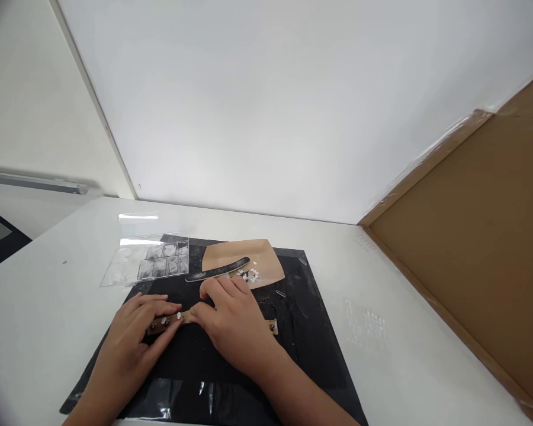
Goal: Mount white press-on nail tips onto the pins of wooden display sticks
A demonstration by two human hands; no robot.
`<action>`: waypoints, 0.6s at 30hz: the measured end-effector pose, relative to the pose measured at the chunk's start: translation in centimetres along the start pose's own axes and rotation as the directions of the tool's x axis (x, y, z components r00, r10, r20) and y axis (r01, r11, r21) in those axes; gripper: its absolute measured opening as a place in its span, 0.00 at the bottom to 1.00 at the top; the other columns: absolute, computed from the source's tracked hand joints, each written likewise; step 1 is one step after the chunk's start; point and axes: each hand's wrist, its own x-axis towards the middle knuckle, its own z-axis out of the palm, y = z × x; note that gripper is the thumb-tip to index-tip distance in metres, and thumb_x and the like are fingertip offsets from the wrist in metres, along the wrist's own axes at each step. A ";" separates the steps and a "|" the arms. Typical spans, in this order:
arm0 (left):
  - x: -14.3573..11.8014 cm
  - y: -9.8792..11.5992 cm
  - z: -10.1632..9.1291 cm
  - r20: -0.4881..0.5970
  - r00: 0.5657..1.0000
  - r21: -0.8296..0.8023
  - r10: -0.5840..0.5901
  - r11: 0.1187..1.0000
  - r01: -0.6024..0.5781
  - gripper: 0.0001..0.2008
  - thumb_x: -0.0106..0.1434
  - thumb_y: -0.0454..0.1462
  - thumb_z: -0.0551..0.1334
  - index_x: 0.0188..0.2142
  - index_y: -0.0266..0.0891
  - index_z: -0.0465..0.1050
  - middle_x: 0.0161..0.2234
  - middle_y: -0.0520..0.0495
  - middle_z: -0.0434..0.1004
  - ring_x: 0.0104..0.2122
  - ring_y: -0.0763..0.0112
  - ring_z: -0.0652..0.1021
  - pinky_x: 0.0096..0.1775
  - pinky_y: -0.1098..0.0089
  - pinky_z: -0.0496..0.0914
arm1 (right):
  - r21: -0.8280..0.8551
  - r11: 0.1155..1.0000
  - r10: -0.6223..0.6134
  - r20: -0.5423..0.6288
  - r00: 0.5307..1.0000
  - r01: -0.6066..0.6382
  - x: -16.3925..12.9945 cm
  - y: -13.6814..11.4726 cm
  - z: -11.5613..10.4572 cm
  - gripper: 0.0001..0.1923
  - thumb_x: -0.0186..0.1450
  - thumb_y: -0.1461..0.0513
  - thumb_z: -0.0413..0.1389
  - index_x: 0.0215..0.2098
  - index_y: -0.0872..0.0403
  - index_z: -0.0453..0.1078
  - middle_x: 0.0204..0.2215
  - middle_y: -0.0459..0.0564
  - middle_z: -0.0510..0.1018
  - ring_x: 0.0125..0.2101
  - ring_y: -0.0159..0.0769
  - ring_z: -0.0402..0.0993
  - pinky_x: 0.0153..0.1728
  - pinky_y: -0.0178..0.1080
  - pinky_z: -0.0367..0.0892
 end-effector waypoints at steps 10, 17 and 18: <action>-0.4 0.5 -0.9 -0.119 0.993 0.039 0.027 0.999 -0.022 0.04 0.72 0.39 0.68 0.42 0.43 0.76 0.45 0.45 0.82 0.45 0.60 0.81 0.46 0.60 0.76 | 0.049 0.998 0.038 0.071 0.997 -0.041 -0.1 -0.2 -0.4 0.10 0.78 0.59 0.56 0.39 0.51 0.77 0.40 0.49 0.74 0.40 0.38 0.68 0.44 0.44 0.56; -0.8 0.6 -1.4 -0.160 0.985 0.080 0.061 0.996 -0.049 0.04 0.70 0.34 0.70 0.43 0.43 0.80 0.45 0.47 0.83 0.45 0.61 0.80 0.47 0.58 0.77 | 0.069 0.995 0.062 0.105 0.993 -0.069 -0.3 -0.2 -0.4 0.12 0.79 0.59 0.54 0.40 0.51 0.77 0.39 0.49 0.72 0.40 0.38 0.66 0.43 0.44 0.55; -0.7 0.5 -1.3 -0.159 0.984 0.088 0.074 0.994 -0.061 0.04 0.69 0.33 0.70 0.43 0.43 0.80 0.44 0.48 0.83 0.45 0.61 0.80 0.48 0.58 0.77 | 0.071 0.995 0.063 0.108 0.992 -0.071 -0.3 -0.2 -0.4 0.12 0.79 0.59 0.54 0.40 0.51 0.77 0.39 0.49 0.72 0.40 0.38 0.66 0.43 0.44 0.55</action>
